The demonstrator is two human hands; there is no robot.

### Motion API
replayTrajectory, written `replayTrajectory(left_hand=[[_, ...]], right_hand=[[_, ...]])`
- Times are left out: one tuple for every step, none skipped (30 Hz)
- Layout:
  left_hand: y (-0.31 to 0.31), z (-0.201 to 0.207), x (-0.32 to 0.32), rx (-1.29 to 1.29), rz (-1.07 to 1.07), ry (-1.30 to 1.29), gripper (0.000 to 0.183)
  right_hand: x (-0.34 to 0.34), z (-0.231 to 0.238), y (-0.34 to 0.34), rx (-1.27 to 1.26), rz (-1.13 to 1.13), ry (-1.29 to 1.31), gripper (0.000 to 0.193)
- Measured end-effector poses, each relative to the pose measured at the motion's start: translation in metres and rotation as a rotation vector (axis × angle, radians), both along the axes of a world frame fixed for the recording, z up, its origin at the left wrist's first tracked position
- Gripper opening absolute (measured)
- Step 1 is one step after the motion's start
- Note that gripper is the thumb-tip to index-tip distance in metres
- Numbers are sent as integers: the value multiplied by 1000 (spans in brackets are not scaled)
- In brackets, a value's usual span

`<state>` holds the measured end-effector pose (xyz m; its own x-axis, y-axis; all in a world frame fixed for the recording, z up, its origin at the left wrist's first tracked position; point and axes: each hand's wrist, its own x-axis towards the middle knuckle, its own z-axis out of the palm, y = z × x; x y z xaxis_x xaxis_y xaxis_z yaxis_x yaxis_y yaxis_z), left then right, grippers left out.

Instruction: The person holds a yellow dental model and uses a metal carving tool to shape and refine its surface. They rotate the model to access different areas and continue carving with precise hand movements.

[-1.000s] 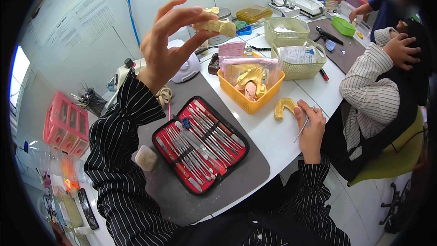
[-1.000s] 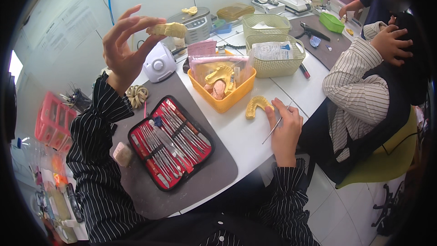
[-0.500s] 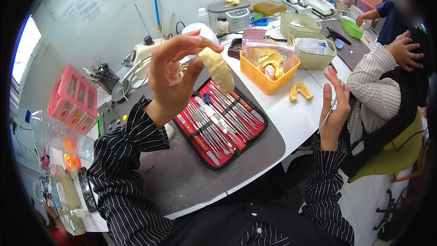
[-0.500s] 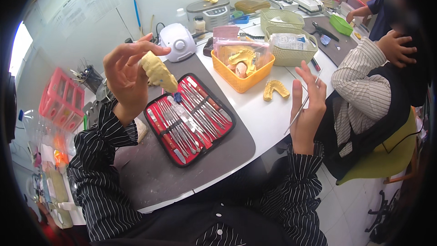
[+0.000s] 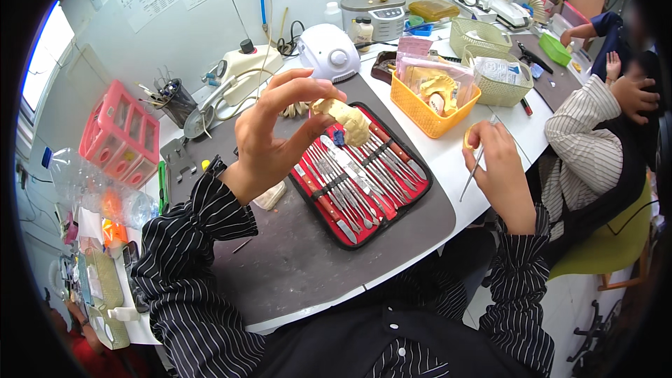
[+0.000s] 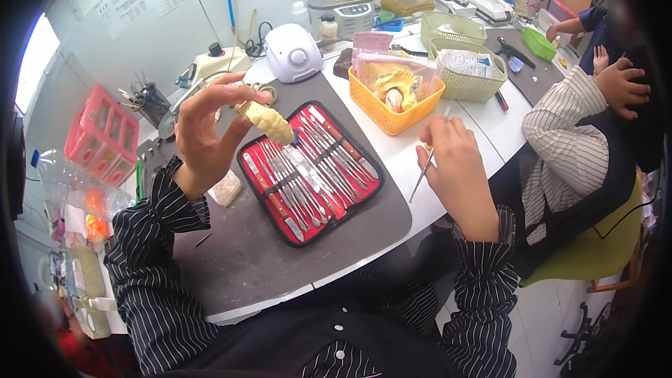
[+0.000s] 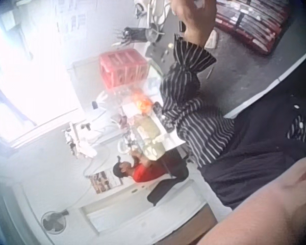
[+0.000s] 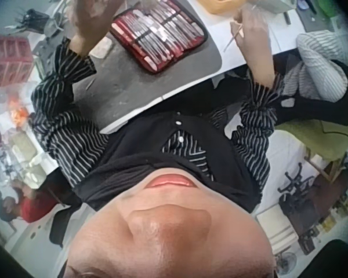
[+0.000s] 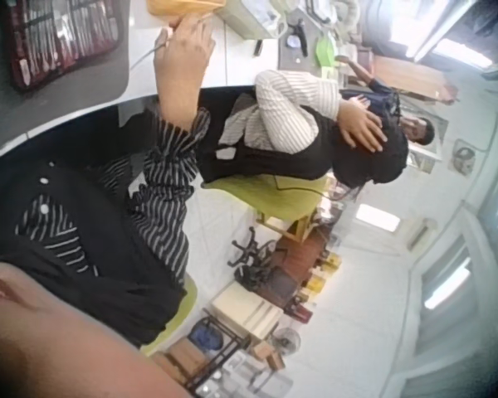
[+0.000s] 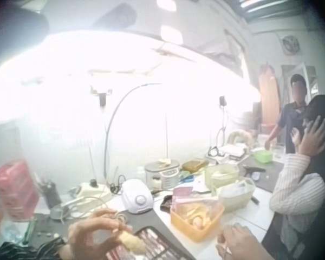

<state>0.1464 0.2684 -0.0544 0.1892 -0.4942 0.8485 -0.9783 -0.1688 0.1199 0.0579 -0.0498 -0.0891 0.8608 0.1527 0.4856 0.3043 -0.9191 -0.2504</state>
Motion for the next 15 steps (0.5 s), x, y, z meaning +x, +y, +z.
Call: replayTrajectory(left_hand=[[0,-4,0,-46,-15,-2,44],[1,-4,-2,-33,4,-7,43],[1,-4,-5,-17,23,-10,43],[2,-4,-7,-1,42,-14,42],[2,-4,-8,-8,58,-34,41],[2,-5,-8,15,67,-61,41],[3,-6,-8,39,76,-89,41],[4,-6,-8,63,85,-117,41],[7,-7,-8,79,83,-142,41],[10,-7,-9,88,95,-154,41],[12,-5,-10,98,108,-166,41],[10,-7,-9,94,104,-174,41],[11,-6,-9,111,102,-180,41],[12,-6,-9,117,121,-186,41],[17,-3,-12,133,152,-197,41]], right_hand=[[3,-2,-2,-87,54,16,13],[4,-2,-4,-174,108,31,13],[3,-1,-4,-221,157,101,13],[5,-4,-6,-245,199,141,12],[8,-9,-9,-268,242,181,12],[9,-12,-10,-293,281,227,12],[10,-13,-9,-289,300,234,12],[11,-14,-4,-284,320,240,12],[14,-15,1,-278,347,246,11],[18,-15,4,-286,359,234,12],[23,-17,8,-293,372,222,13],[26,-17,7,-310,367,219,14],[29,-19,5,-283,366,235,14],[33,-21,2,-255,366,251,14],[37,-23,3,-220,378,259,14]])
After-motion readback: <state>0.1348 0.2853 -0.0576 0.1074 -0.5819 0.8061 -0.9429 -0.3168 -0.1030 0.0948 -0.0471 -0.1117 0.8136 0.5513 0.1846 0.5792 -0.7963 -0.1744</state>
